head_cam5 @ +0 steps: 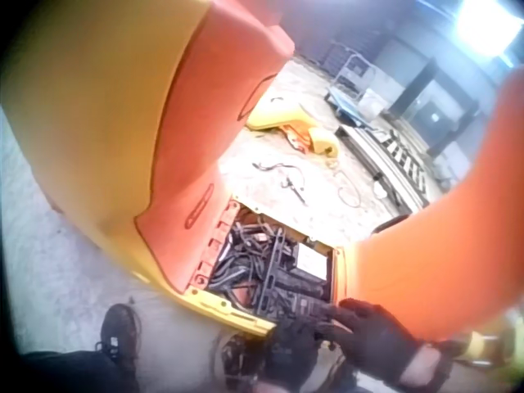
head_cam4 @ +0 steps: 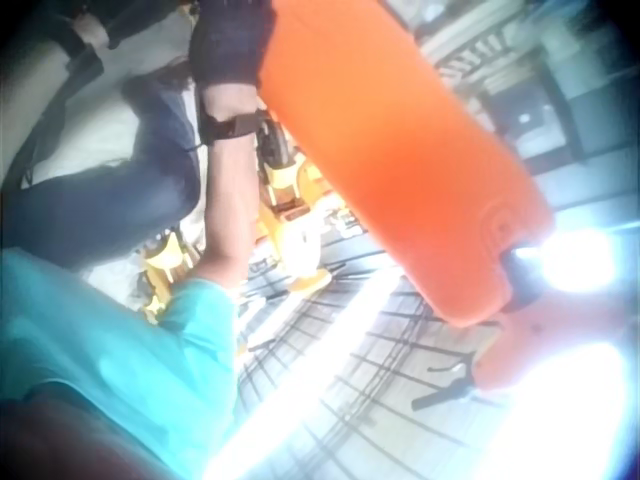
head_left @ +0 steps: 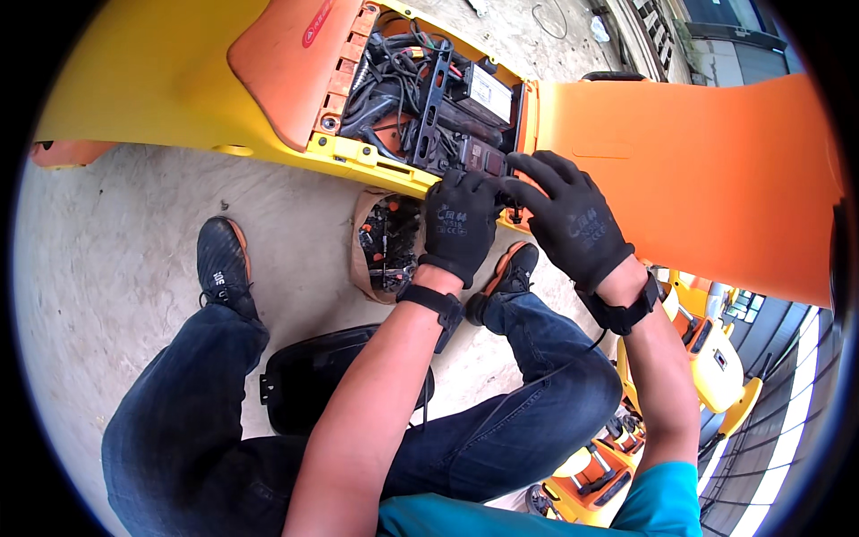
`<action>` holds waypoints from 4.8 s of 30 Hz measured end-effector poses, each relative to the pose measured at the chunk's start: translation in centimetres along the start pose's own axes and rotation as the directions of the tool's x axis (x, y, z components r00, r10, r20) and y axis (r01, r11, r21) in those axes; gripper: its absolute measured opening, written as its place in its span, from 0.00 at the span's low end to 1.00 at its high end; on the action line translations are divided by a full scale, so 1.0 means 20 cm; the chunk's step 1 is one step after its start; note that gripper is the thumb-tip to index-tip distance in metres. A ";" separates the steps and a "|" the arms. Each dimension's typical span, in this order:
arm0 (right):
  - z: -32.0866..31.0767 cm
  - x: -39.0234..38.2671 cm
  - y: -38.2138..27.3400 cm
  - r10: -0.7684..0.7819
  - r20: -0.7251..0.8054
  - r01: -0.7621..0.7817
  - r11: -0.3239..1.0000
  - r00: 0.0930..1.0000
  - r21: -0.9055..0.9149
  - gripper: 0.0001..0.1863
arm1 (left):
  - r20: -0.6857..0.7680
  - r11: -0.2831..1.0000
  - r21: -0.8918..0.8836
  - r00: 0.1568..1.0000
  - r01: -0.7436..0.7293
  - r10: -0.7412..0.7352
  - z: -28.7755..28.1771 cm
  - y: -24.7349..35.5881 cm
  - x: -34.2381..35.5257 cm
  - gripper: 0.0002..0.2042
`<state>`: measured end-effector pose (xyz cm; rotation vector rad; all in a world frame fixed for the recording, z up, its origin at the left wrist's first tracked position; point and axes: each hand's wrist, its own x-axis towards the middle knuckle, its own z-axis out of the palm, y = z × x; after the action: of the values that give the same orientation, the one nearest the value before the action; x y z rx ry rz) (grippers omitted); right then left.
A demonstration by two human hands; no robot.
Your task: The person manipulates wires and connectors inside the battery compartment of a yellow electric scooter using their hands and a small tool.
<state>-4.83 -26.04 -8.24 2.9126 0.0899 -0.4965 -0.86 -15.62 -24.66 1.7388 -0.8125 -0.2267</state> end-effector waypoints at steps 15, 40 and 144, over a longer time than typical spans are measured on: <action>0.06 0.01 0.09 -0.242 -0.010 0.238 0.961 0.970 -0.143 0.25 | -0.055 1.000 -0.024 0.998 0.004 -0.006 0.00 0.00 0.00 0.10; 0.07 0.07 0.01 0.520 0.392 -0.650 0.572 0.759 0.500 0.25 | 0.016 1.000 -0.013 1.000 0.022 -0.021 0.00 0.00 0.00 0.16; 0.09 -0.04 0.02 -0.103 -0.081 0.099 0.994 0.991 -0.055 0.26 | -0.015 1.000 0.019 1.000 0.017 -0.017 0.00 0.01 0.00 0.13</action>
<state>-6.08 -26.76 -9.66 2.8890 0.2593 -0.3819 -0.92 -15.68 -24.48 1.7639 -0.7919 -0.2179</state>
